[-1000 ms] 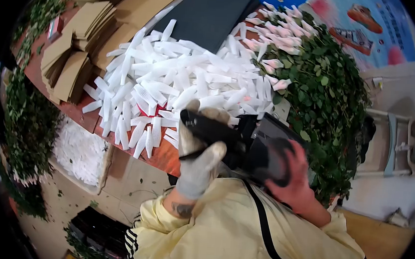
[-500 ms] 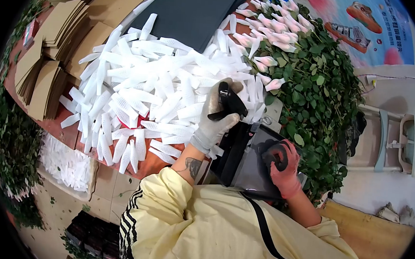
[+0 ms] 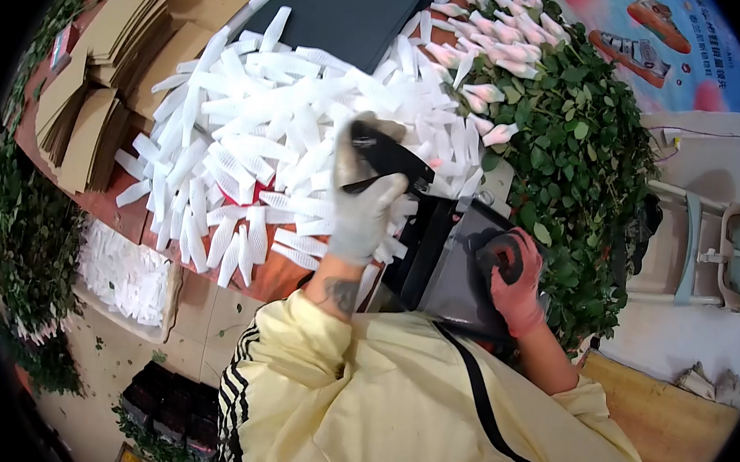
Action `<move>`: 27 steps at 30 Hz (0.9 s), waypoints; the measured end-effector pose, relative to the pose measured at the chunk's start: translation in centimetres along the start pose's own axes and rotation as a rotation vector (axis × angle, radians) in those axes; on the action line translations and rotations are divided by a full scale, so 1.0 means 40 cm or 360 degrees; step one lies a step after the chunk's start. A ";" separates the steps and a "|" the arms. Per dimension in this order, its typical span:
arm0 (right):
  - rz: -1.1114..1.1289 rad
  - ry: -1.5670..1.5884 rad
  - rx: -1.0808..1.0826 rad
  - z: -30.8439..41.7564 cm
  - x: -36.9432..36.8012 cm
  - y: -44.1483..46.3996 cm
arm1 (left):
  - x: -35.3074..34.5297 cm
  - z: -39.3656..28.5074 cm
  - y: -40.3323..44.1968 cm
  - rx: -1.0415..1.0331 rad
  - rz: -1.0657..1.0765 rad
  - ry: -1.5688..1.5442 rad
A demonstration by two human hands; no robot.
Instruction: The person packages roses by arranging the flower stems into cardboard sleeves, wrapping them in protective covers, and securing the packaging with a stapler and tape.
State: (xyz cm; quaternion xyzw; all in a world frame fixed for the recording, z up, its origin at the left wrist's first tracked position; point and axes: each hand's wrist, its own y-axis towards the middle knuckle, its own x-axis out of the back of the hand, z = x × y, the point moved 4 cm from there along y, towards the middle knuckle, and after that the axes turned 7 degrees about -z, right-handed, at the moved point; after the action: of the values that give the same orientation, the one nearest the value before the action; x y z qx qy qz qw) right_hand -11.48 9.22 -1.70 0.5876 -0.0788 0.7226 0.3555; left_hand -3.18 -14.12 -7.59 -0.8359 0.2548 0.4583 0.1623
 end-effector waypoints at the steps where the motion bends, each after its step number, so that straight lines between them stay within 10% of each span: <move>1: 0.0019 0.0003 -0.0013 -0.004 -0.002 -0.003 | -0.008 -0.057 -0.032 0.0034 0.0011 -0.0012; 27: -0.0143 -0.0002 -0.0064 -0.010 -0.020 0.005 | 0.021 -0.085 -0.279 0.0139 -0.0154 -0.0250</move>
State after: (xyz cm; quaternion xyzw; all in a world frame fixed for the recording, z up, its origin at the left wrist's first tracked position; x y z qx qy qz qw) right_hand -11.89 8.95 -2.47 0.5837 -0.0670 0.7038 0.3993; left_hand 5.96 -6.95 -6.09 -0.8008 0.2202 0.5026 0.2400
